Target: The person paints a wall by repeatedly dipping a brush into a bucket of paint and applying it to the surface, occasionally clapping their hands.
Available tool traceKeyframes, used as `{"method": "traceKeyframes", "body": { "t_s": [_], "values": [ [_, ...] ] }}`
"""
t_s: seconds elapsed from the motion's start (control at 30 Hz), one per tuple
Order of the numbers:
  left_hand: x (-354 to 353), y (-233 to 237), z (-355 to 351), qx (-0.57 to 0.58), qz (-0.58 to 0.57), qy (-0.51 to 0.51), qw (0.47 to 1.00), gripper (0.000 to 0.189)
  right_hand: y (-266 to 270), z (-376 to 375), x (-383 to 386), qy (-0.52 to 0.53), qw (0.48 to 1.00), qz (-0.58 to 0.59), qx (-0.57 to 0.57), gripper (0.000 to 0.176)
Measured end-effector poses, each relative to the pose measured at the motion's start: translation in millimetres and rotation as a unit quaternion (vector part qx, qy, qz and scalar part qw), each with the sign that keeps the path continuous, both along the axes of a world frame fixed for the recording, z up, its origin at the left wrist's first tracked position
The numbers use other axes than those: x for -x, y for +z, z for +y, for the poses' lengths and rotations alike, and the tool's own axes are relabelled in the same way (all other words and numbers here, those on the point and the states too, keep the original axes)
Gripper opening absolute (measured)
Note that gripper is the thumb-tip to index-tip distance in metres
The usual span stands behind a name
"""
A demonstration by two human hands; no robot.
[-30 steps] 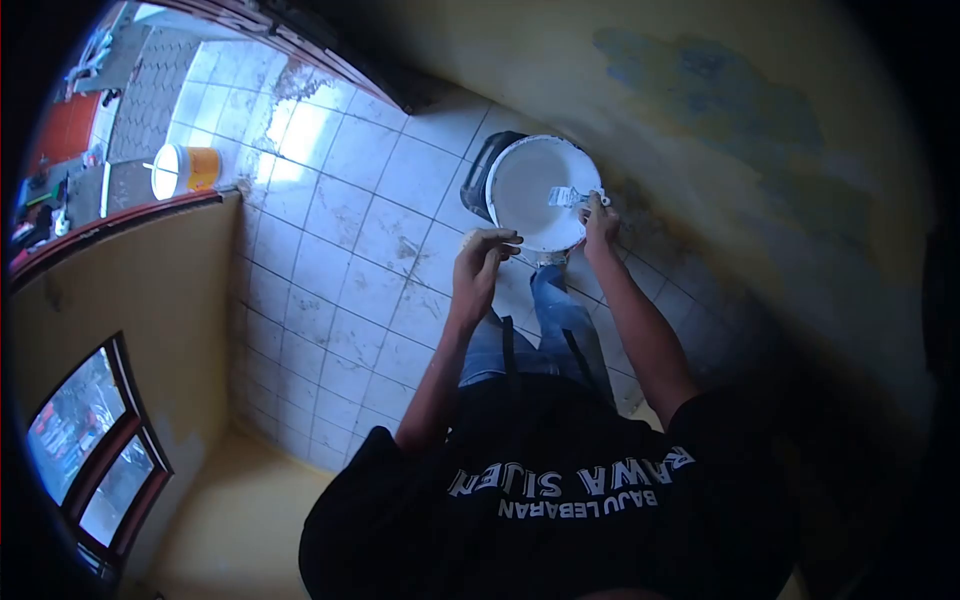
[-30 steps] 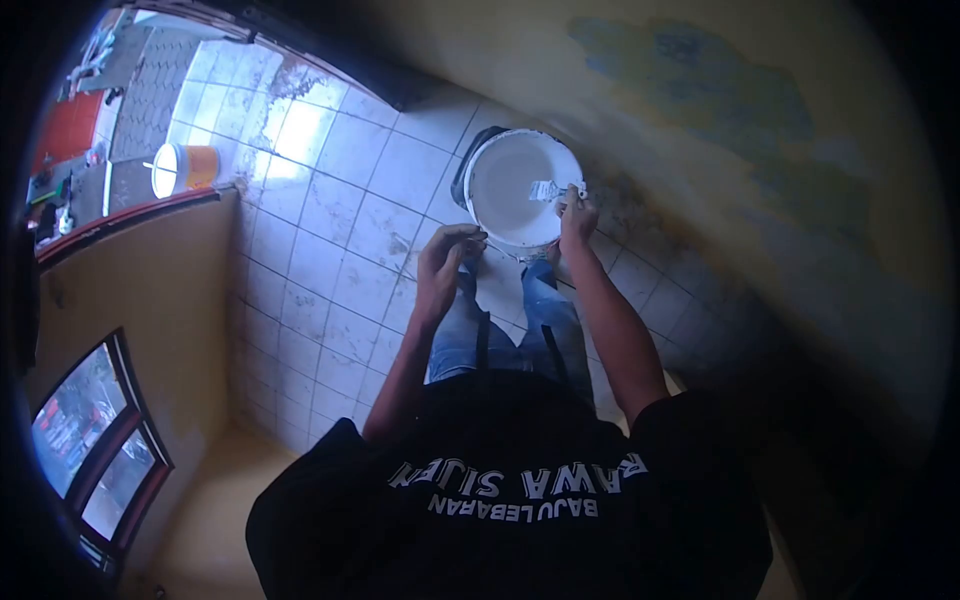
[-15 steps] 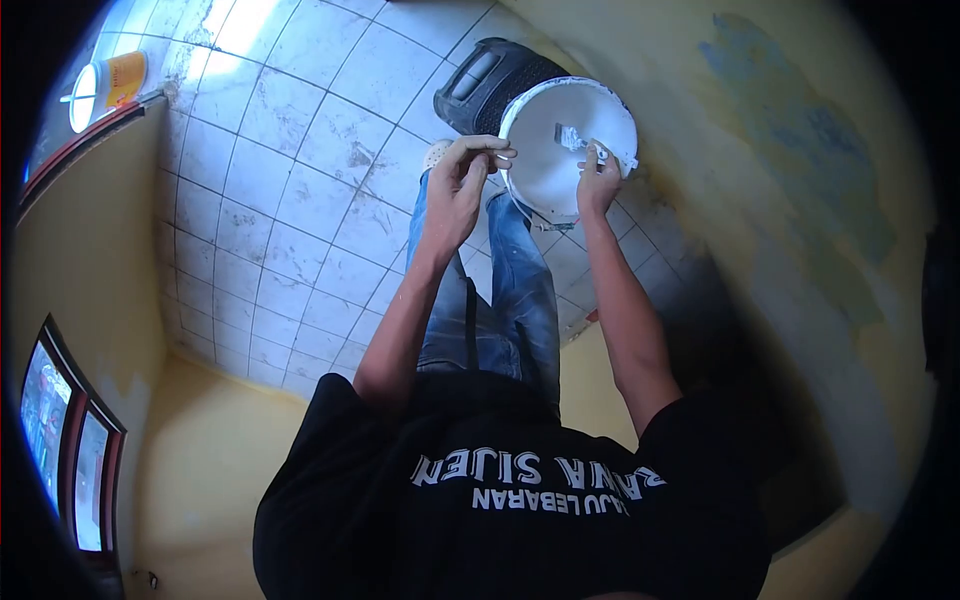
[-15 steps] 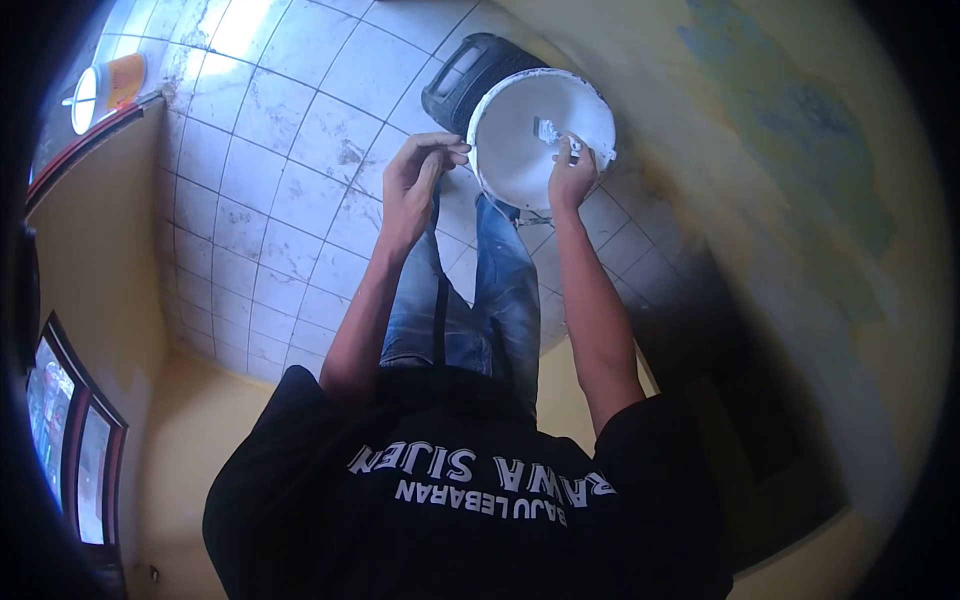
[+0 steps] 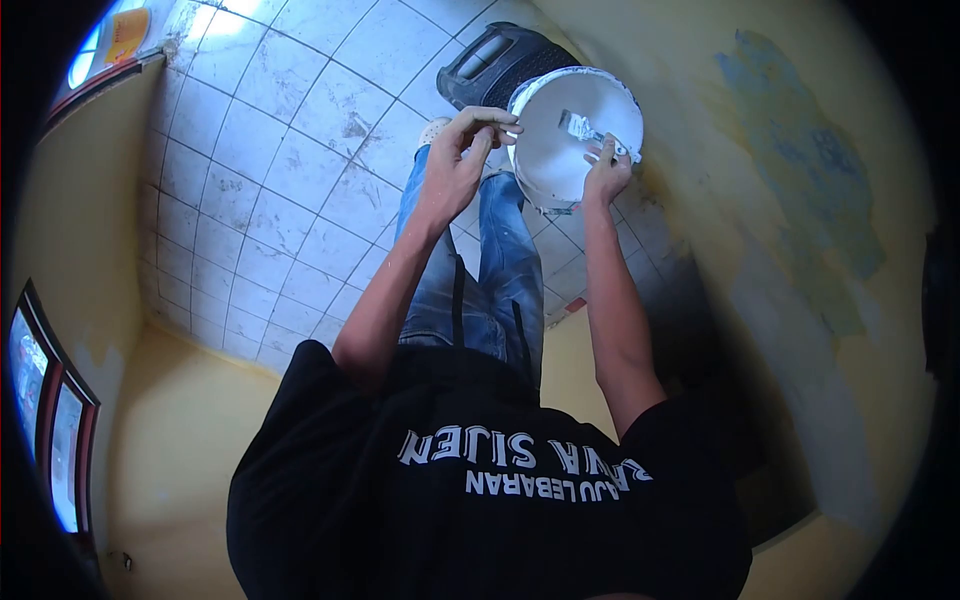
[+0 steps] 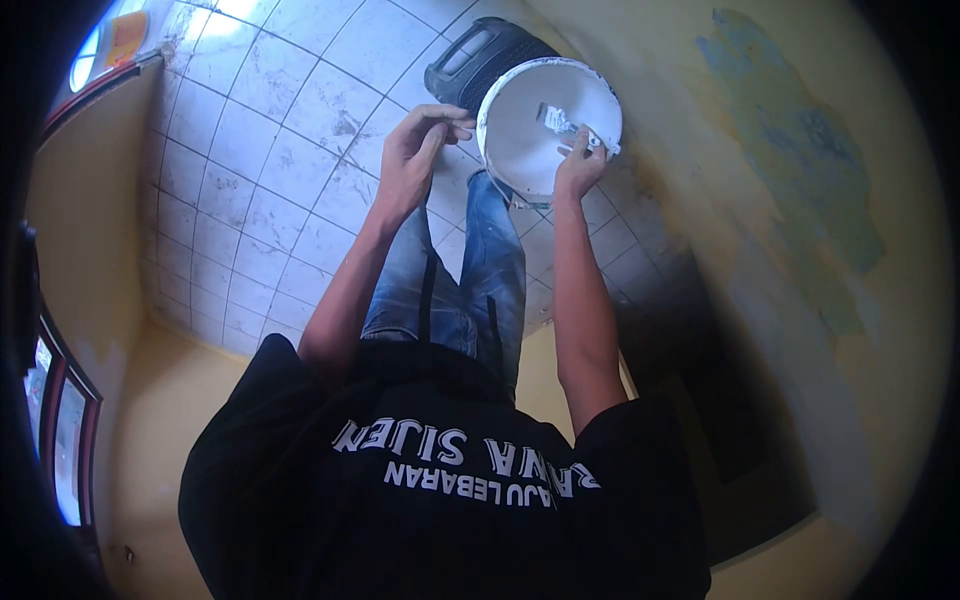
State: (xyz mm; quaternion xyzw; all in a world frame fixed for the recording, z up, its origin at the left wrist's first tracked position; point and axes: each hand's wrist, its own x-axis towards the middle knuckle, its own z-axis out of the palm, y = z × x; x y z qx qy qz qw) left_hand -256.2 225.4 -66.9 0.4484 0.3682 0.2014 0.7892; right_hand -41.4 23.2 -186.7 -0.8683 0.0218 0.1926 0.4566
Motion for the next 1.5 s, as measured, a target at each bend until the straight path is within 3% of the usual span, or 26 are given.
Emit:
{"method": "traceKeyframes", "body": {
  "t_s": [0.13,0.3,0.47,0.67,0.8,0.93,1.03,1.13,1.2,1.3,1.37,1.43,1.5],
  "values": [
    [3,9,-11,-0.005,-0.010,-0.012,1.000,0.030,-5,-13,-6,0.090,0.990,0.036,-0.100,0.018],
    [22,-1,-25,-0.027,0.009,-0.019,0.999,0.031,4,-13,-20,0.287,0.958,0.022,0.008,0.012],
    [41,-8,-27,-0.039,0.006,-0.008,0.999,0.030,3,-11,-39,0.474,0.873,-0.019,0.113,0.014],
    [52,1,-32,-0.047,0.016,0.023,0.998,0.029,-6,-1,-39,0.525,0.843,-0.002,0.116,0.018],
    [53,8,-45,-0.066,0.021,0.022,0.997,0.029,0,6,-44,0.423,0.894,-0.095,0.115,0.023],
    [55,19,-62,-0.073,0.018,0.029,0.997,0.030,18,6,-35,0.254,0.952,-0.073,0.155,0.031],
    [52,32,-73,-0.092,0.025,0.026,0.995,0.031,-31,-23,-53,0.272,0.927,-0.164,0.201,0.029],
    [50,52,-83,-0.099,0.030,0.030,0.994,0.032,-38,-32,-58,0.253,0.935,-0.174,0.181,0.030],
    [51,73,-92,-0.098,0.042,0.030,0.994,0.033,30,-24,-42,0.169,0.974,-0.044,0.146,0.035],
    [46,118,-99,-0.117,0.034,0.036,0.992,0.035,66,-40,-50,-0.003,0.999,-0.037,0.021,0.038],
    [43,159,-102,-0.142,0.016,0.031,0.989,0.036,88,-49,-50,-0.157,0.984,0.010,-0.086,0.037],
    [32,194,-109,-0.149,-0.011,0.028,0.988,0.036,92,-80,-64,-0.175,0.968,0.127,-0.128,0.034],
    [22,226,-115,-0.175,-0.041,0.009,0.984,0.034,100,-99,-58,-0.245,0.913,0.172,-0.279,0.032]
  ]
}}
